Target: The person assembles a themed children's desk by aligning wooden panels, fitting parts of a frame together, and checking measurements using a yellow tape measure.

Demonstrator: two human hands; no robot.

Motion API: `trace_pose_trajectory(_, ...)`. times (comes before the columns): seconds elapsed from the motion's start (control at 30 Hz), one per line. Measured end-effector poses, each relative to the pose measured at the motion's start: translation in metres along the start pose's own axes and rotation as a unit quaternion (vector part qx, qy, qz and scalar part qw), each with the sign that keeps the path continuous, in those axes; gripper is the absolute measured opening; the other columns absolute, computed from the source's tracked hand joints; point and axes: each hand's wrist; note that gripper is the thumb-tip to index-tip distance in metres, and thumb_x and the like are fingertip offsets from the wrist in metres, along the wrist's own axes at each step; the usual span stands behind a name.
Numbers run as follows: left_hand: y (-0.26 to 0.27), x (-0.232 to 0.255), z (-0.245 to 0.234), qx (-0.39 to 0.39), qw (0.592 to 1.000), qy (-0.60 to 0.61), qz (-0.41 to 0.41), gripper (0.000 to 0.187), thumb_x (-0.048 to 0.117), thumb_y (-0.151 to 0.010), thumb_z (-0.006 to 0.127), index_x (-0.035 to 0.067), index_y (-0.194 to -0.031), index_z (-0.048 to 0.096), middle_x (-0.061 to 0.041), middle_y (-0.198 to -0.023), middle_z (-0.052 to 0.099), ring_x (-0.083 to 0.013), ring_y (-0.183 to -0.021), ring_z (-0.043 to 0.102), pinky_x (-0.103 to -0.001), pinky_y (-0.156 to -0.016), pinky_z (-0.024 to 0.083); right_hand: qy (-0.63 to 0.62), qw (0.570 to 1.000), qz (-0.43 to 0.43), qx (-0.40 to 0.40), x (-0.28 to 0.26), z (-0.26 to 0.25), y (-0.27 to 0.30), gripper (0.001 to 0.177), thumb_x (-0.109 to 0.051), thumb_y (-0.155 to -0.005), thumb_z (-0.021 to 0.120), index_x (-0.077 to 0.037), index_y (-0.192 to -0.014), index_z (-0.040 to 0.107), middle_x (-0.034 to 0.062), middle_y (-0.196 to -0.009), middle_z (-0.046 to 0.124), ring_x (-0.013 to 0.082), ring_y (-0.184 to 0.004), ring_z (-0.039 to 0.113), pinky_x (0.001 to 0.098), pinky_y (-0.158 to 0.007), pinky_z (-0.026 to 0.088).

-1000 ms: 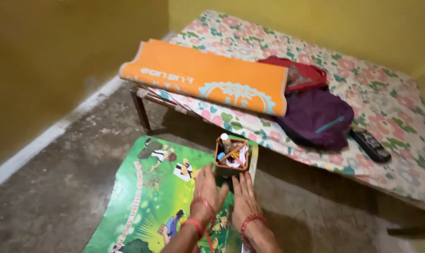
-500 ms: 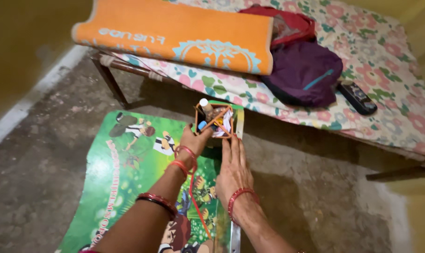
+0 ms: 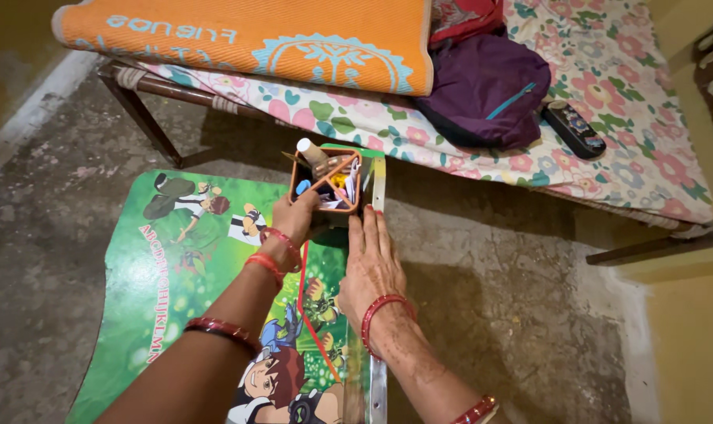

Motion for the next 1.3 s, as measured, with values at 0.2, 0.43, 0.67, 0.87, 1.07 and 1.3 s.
trace_pose_trajectory(0.2,0.048,0.029,-0.039,-0.011,0.999,0.038,-0.004,0.032,0.015,-0.086,0.061,0.004,-0.116,0.058,-0.01,-0.101,0.069,-0.0228,-0.088,0.072,-0.042,-0.076,0.066,0.002,1.0,-0.003,0.008,-0.003,-0.005,0.002,0.091,0.005,-0.065,0.064,0.006,-0.149,0.03,0.0253,-0.161,0.024,0.0398,-0.151,0.021,0.0453,-0.12,0.023)
trace_pose_trajectory(0.43,0.067,-0.047,-0.129,0.13,0.991,0.014,-0.024,0.03,0.014,-0.09,0.063,0.004,-0.118,0.061,-0.008,-0.094,0.066,-0.0209,-0.082,0.068,-0.038,-0.068,0.062,-0.001,1.0,-0.02,0.017,-0.002,-0.005,0.004,0.088,0.004,-0.065,0.063,0.007,-0.148,0.032,0.0268,-0.159,0.027,0.0404,-0.151,0.022,0.0452,-0.121,0.024)
trace_pose_trajectory(0.67,0.044,-0.166,-0.154,0.108,0.99,-0.06,0.065,0.043,0.012,-0.087,0.068,0.003,-0.129,0.063,-0.006,-0.095,0.071,-0.0162,-0.072,0.067,-0.032,-0.058,0.058,-0.002,1.0,-0.007,0.0,-0.002,-0.005,0.002,0.088,0.002,-0.066,0.064,0.005,-0.148,0.033,0.024,-0.16,0.027,0.0378,-0.151,0.021,0.0422,-0.12,0.026)
trace_pose_trajectory(0.87,0.046,-0.152,-0.121,0.093,0.994,-0.046,0.019,0.048,0.007,-0.084,0.068,0.004,-0.132,0.061,-0.007,-0.096,0.071,-0.019,-0.07,0.07,-0.034,-0.054,0.061,-0.004,1.0,0.002,-0.004,-0.003,-0.002,0.001,0.088,0.004,-0.066,0.063,0.005,-0.148,0.033,0.0228,-0.16,0.025,0.0369,-0.151,0.021,0.0418,-0.119,0.027)
trace_pose_trajectory(1.07,0.052,-0.136,-0.125,0.053,0.995,-0.077,-0.04,0.056,0.014,-0.082,0.073,-0.004,-0.132,0.059,-0.021,-0.1,0.073,-0.0324,-0.076,0.071,-0.044,-0.061,0.058,-0.011,1.0,0.007,0.0,-0.002,0.002,0.0,0.087,0.008,-0.066,0.061,0.004,-0.149,0.035,0.0219,-0.161,0.026,0.0365,-0.152,0.021,0.0411,-0.118,0.03)
trace_pose_trajectory(1.3,0.104,-0.088,-0.091,0.261,0.84,-0.443,0.175,0.08,0.034,-0.074,0.086,-0.004,-0.137,0.054,-0.033,-0.138,0.053,-0.0457,-0.133,0.047,-0.05,-0.112,0.037,-0.038,0.998,-0.001,0.042,-0.001,0.004,0.001,0.083,0.008,-0.067,0.061,0.005,-0.146,0.038,0.0221,-0.16,0.03,0.0361,-0.151,0.024,0.041,-0.119,0.031)
Point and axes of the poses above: each hand's wrist, its own y-axis away from the middle knuckle, its own z-axis out of the palm, x = y × z
